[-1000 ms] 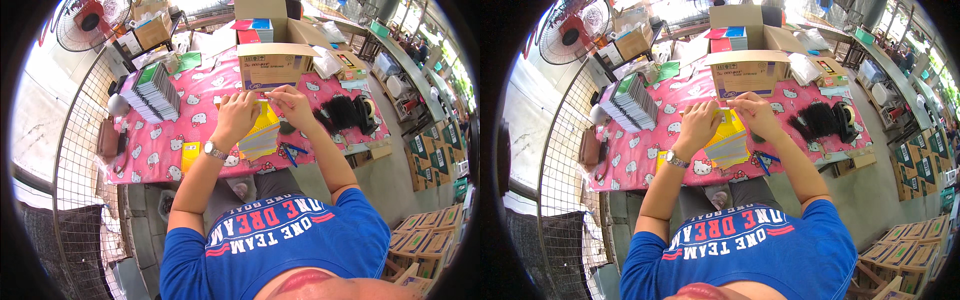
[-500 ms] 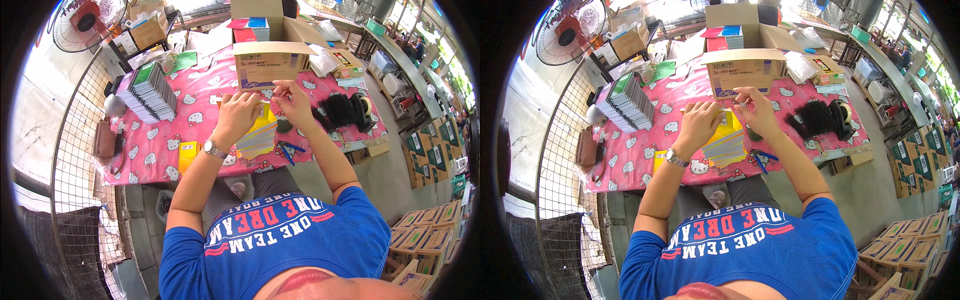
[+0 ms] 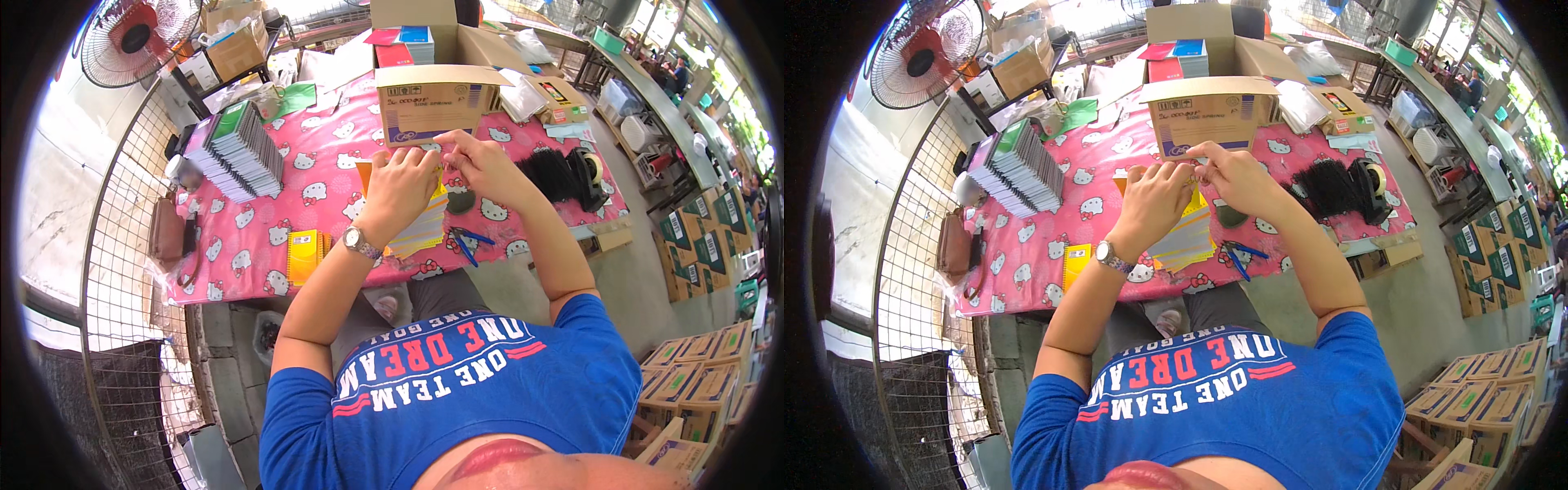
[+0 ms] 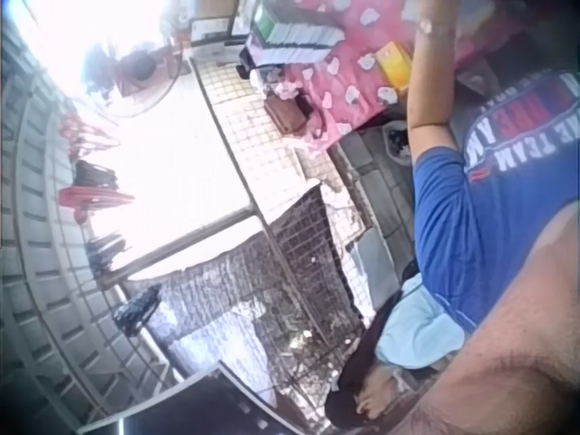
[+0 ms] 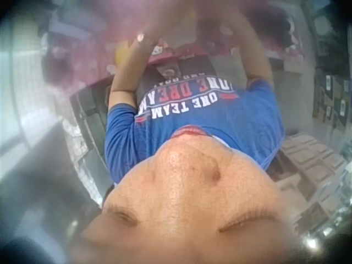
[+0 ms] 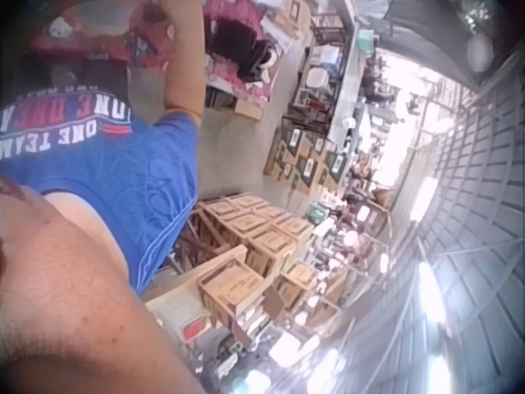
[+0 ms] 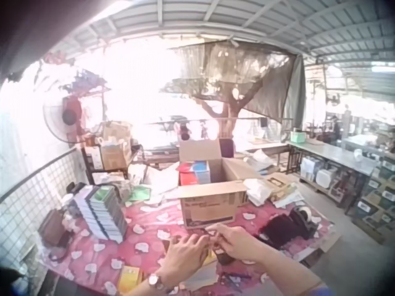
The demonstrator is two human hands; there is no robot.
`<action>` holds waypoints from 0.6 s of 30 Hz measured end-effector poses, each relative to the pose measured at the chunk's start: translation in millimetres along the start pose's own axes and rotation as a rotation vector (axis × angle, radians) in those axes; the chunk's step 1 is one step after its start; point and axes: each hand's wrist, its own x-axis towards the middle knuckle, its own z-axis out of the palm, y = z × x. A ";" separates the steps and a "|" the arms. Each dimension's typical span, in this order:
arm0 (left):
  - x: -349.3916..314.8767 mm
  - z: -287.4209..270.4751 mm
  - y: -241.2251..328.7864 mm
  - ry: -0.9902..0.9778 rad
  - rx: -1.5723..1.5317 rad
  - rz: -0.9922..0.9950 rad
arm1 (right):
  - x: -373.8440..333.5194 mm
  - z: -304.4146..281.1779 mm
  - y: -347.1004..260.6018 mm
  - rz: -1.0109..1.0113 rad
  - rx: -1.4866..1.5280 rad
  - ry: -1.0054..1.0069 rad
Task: The person organizes a stack of notebooks by hand and then secures them with a rubber band.
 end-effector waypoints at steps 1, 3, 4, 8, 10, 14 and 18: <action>-0.8 -0.4 -0.9 -0.018 0.001 -0.004 | 0.2 0.0 -0.7 -0.023 -0.053 -0.025; -5.6 -2.3 -4.3 -0.042 0.007 -0.023 | 2.4 -3.4 -12.1 -0.013 -0.001 -0.074; -8.8 -4.3 -6.0 -0.038 -0.023 -0.030 | 4.0 -2.1 -15.2 -0.007 0.047 -0.119; -6.3 -5.2 -5.4 -0.022 -0.117 -0.013 | 8.6 46.3 124.0 0.529 0.248 -0.005; 11.5 6.8 3.9 -0.003 -0.201 0.076 | -42.2 100.7 246.8 0.479 -0.640 0.159; -20.6 -3.0 -18.4 0.037 -0.178 -0.051 | -72.3 186.9 210.6 0.244 -1.048 0.216; -18.1 1.6 -16.6 0.184 0.127 -0.114 | -14.1 83.1 213.9 0.502 0.450 -0.160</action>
